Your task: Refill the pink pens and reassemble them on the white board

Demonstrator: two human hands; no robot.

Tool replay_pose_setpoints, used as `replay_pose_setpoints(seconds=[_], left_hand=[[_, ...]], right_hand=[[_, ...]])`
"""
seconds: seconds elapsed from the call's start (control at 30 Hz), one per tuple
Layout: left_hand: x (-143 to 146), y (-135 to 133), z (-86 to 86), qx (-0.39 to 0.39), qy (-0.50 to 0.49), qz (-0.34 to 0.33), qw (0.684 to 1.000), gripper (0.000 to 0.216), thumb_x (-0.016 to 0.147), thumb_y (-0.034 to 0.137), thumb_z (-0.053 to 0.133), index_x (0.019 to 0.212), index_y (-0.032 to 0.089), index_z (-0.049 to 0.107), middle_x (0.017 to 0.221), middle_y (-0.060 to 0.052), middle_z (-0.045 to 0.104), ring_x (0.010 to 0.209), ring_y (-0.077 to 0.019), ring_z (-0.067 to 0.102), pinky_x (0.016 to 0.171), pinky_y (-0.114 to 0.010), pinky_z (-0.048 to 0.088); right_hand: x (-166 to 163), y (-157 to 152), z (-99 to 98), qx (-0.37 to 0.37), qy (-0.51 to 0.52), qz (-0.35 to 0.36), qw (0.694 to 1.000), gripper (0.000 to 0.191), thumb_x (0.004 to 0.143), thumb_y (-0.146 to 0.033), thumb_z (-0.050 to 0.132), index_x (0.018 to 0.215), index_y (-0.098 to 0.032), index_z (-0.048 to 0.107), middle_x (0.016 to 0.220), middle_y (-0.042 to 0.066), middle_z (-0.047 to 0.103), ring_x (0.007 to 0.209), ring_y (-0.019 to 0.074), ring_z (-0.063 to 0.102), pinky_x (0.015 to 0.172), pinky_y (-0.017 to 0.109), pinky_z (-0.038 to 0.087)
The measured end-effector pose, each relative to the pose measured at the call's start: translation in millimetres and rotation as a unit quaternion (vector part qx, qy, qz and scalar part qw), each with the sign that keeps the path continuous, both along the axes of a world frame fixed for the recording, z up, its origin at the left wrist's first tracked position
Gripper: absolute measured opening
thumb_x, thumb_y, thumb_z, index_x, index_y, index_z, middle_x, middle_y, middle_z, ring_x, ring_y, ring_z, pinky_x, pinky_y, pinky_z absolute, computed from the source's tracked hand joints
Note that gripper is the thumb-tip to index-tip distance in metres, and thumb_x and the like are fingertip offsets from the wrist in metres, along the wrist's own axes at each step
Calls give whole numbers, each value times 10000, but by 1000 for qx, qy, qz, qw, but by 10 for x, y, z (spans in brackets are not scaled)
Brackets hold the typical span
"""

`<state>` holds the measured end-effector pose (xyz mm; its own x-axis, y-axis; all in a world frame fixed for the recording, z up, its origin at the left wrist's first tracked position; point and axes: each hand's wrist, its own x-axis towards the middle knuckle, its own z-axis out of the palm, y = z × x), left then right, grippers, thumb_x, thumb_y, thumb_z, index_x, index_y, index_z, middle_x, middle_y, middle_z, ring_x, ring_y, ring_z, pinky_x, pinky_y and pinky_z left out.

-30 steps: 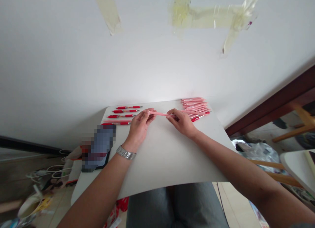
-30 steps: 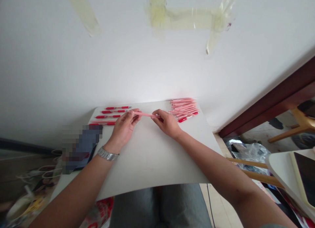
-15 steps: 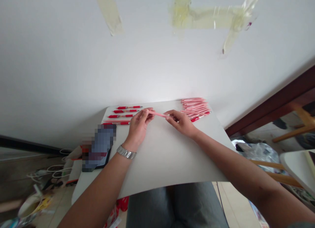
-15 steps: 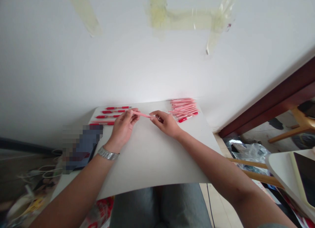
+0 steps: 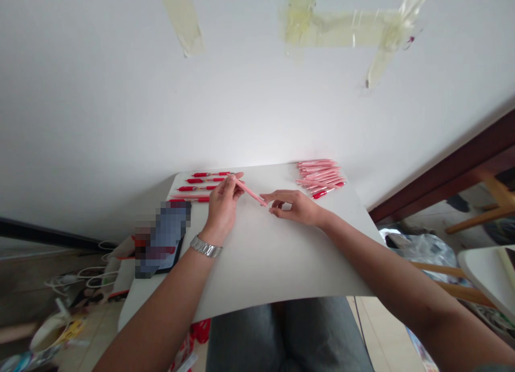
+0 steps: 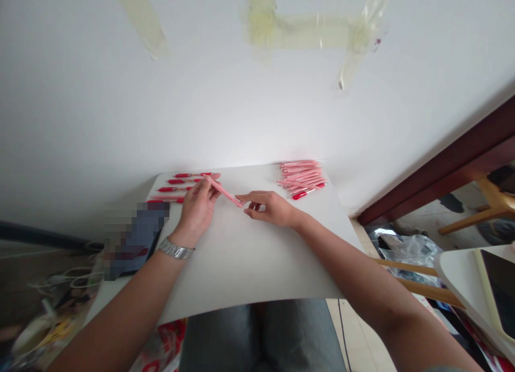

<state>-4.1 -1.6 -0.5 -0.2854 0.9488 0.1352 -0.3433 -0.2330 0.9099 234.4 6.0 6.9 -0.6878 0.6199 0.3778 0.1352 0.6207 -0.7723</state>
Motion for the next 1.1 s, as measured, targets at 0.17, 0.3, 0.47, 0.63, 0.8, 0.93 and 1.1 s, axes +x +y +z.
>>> replay_pose_setpoints(seconds=[0.17, 0.3, 0.47, 0.63, 0.8, 0.93, 1.1], left_hand=[[2, 4, -30, -9, -3, 0, 1000, 337, 867, 511, 842, 952, 187, 806, 1226, -99, 757, 925, -141, 692, 905, -311, 558], [-2, 11, -64, -11, -4, -9, 1000, 336, 866, 509, 842, 972, 191, 811, 1260, -104, 752, 947, -146, 693, 910, -305, 565], [-7, 19, -71, -15, -4, -9, 1000, 366, 845, 519, 858, 990, 185, 823, 1223, -107, 756, 948, -147, 682, 883, -289, 570], [-9, 18, -73, -30, -3, -14, 999, 388, 825, 529, 870, 992, 182, 828, 1226, -114, 754, 970, -155, 678, 891, -289, 572], [-4, 26, -89, -31, -4, -14, 999, 391, 816, 535, 876, 976, 182, 829, 1208, -112, 756, 991, -162, 680, 905, -297, 573], [0, 21, -78, -35, -5, -15, 999, 413, 807, 546, 881, 976, 174, 824, 1221, -116, 754, 994, -163, 686, 913, -303, 573], [-6, 5, -42, -27, 3, -6, 1000, 402, 815, 536, 876, 973, 171, 816, 1238, -123, 755, 997, -171, 693, 916, -317, 576]], right_hand=[[-18, 5, -29, 9, -6, -16, 1000, 366, 1012, -352, 665, 1357, -258, 741, 1169, 76, 791, 857, 177, 741, 848, 336, 616], [-27, 2, -32, 9, -16, -28, 999, 357, 1021, -376, 667, 1345, -248, 743, 1177, 79, 795, 855, 177, 744, 839, 328, 609], [-28, 6, -66, 21, -11, -32, 999, 355, 1027, -388, 671, 1341, -240, 745, 1137, 76, 799, 836, 168, 743, 820, 308, 600], [-22, 21, -88, 32, -9, -26, 999, 361, 1031, -404, 670, 1348, -245, 740, 1135, 74, 797, 839, 170, 746, 812, 306, 602], [-21, 26, -88, 40, -11, -32, 999, 338, 1037, -394, 662, 1328, -243, 747, 1127, 75, 798, 839, 169, 745, 799, 301, 599], [-16, 29, -84, 40, -7, -37, 998, 336, 1041, -374, 655, 1334, -233, 741, 1121, 74, 795, 833, 162, 740, 790, 294, 595], [5, 41, -76, 38, -16, -25, 999, 356, 1039, -353, 652, 1372, -249, 724, 1171, 74, 785, 849, 160, 735, 823, 303, 601]])
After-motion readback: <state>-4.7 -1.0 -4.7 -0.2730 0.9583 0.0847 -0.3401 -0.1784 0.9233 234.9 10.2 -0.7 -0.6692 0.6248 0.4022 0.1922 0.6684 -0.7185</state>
